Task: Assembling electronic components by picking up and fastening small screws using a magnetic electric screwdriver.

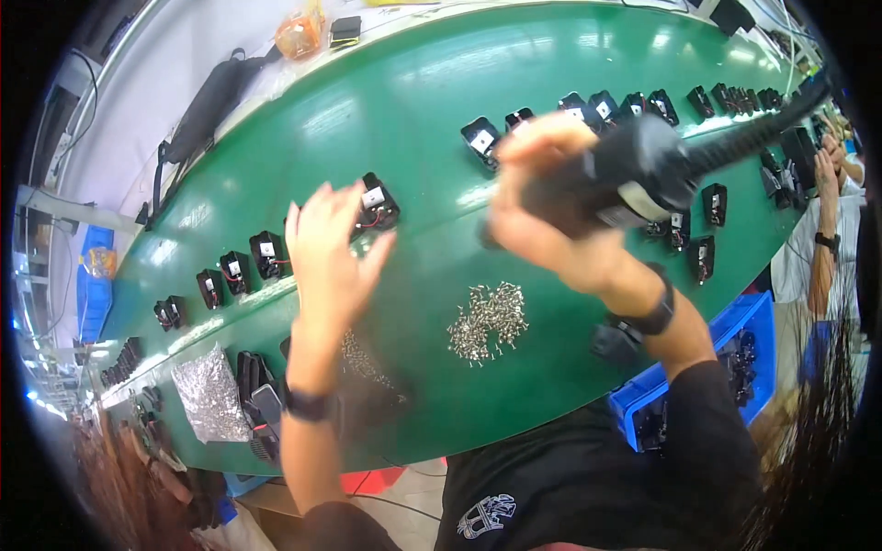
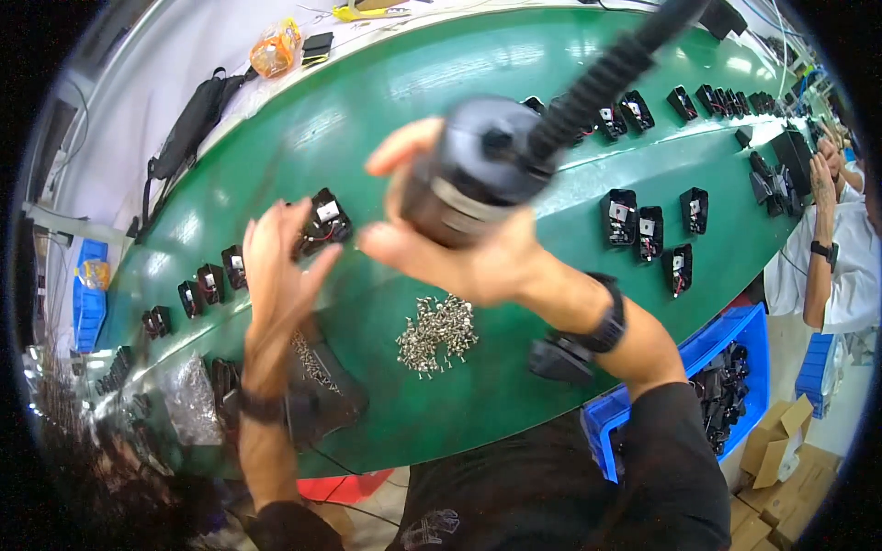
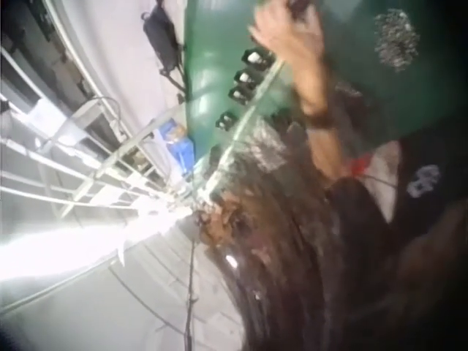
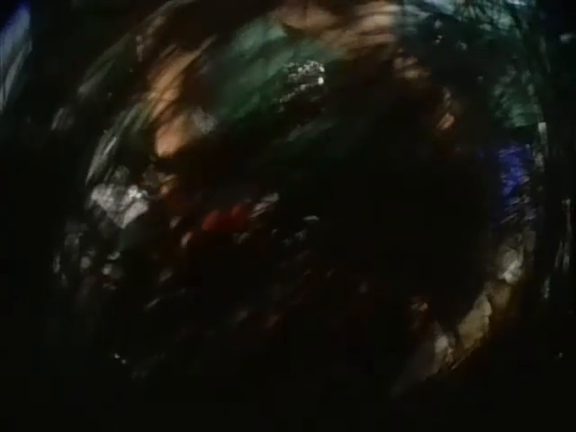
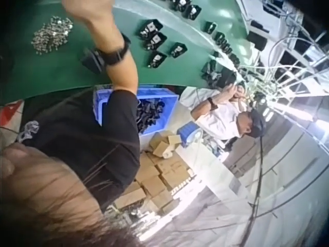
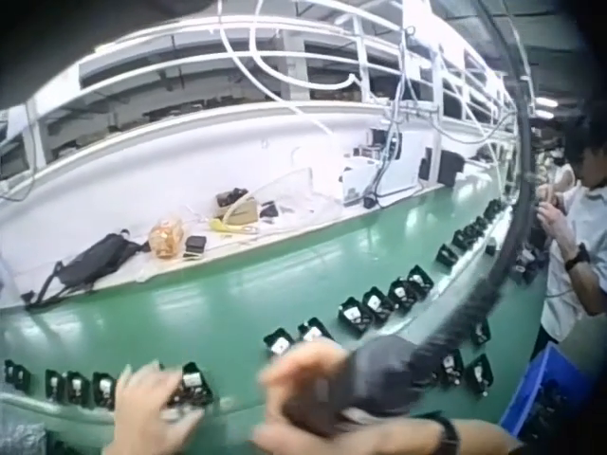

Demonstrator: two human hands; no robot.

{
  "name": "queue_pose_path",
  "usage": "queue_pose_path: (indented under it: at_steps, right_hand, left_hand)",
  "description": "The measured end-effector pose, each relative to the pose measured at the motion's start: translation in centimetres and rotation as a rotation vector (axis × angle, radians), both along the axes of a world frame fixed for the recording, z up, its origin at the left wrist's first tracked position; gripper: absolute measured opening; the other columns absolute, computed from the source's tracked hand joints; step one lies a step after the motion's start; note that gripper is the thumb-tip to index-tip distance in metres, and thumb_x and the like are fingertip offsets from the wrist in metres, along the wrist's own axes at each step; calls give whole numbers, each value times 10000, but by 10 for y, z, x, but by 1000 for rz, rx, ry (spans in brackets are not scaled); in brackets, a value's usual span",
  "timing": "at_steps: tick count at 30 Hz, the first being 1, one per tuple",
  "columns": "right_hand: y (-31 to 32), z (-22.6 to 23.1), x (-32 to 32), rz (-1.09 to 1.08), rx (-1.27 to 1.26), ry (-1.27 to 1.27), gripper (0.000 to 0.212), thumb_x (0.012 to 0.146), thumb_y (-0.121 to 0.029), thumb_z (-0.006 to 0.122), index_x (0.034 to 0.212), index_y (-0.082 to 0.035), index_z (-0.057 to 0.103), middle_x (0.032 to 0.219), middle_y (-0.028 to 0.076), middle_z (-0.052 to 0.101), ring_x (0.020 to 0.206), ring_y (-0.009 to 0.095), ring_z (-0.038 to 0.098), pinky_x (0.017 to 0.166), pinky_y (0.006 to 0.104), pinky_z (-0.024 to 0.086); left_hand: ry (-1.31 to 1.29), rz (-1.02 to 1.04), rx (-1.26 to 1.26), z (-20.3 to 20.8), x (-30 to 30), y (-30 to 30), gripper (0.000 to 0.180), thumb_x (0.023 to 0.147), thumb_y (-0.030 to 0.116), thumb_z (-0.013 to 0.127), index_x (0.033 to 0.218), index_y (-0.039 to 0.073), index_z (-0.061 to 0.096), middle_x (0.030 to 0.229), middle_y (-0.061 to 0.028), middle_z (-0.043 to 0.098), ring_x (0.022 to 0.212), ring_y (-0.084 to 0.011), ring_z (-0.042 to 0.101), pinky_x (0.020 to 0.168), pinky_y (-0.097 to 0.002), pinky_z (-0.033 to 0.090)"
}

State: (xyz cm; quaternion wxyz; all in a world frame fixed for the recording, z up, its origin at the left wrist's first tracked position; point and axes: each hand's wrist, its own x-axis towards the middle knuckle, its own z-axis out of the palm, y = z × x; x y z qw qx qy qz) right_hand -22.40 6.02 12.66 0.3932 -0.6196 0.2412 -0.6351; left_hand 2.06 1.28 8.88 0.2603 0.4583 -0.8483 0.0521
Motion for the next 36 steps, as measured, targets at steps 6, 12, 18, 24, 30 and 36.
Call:
queue_pose_path:
  at_steps: [6, 12, 18, 24, 30, 36]
  right_hand:
    - [54, -26, -73, 19, 123, 27, 588, 721, 18, 747, 1234, 33, 460, 773, 36, 591, 691, 84, 555, 581, 217, 418]
    - [69, -37, -74, -133, 283, -91, 548, 769, -92, 756, 1206, -52, 428, 773, 26, 538, 705, 134, 555, 727, 304, 473]
    - [67, -47, -87, -55, 275, -159, 506, 778, 8, 692, 1220, -13, 445, 793, 44, 544, 717, 129, 545, 665, 276, 454]
    - [66, -50, -92, -39, 171, -128, 457, 766, 83, 685, 1188, 72, 511, 808, 58, 590, 715, 100, 566, 637, 250, 449]
    - [72, -44, -97, -83, 247, -142, 481, 745, 78, 681, 1182, 42, 485, 785, 57, 566, 685, 117, 560, 659, 276, 463]
    - [69, -44, -104, -113, 253, -156, 480, 753, 58, 695, 1186, 44, 489, 796, 58, 565, 679, 124, 554, 650, 264, 455]
  left_hand:
    - [89, -69, 500, -7, -58, 131, 789, 708, 339, 821, 1363, 41, 498, 1434, -231, 401, 1347, -427, 356, 1094, -496, 322]
    - [71, 80, 424, -49, -103, 150, 887, 750, 391, 787, 1447, 33, 372, 1495, -307, 276, 1390, -490, 259, 1121, -569, 245]
    - [55, -15, 386, -62, -122, 131, 764, 804, 335, 742, 1406, -5, 417, 1487, -316, 291, 1377, -493, 286, 1110, -567, 275]
    - [38, -90, 392, -65, -129, 131, 578, 880, 155, 639, 1386, -40, 442, 1498, -262, 330, 1395, -445, 303, 1121, -552, 274]
    - [-25, -248, 329, -67, -149, 120, 575, 863, 130, 644, 1353, -82, 432, 1462, -264, 372, 1356, -438, 365, 1088, -546, 344]
    - [21, -268, 337, -66, -164, 110, 546, 846, 131, 666, 1323, -58, 480, 1446, -260, 400, 1348, -429, 386, 1094, -541, 337]
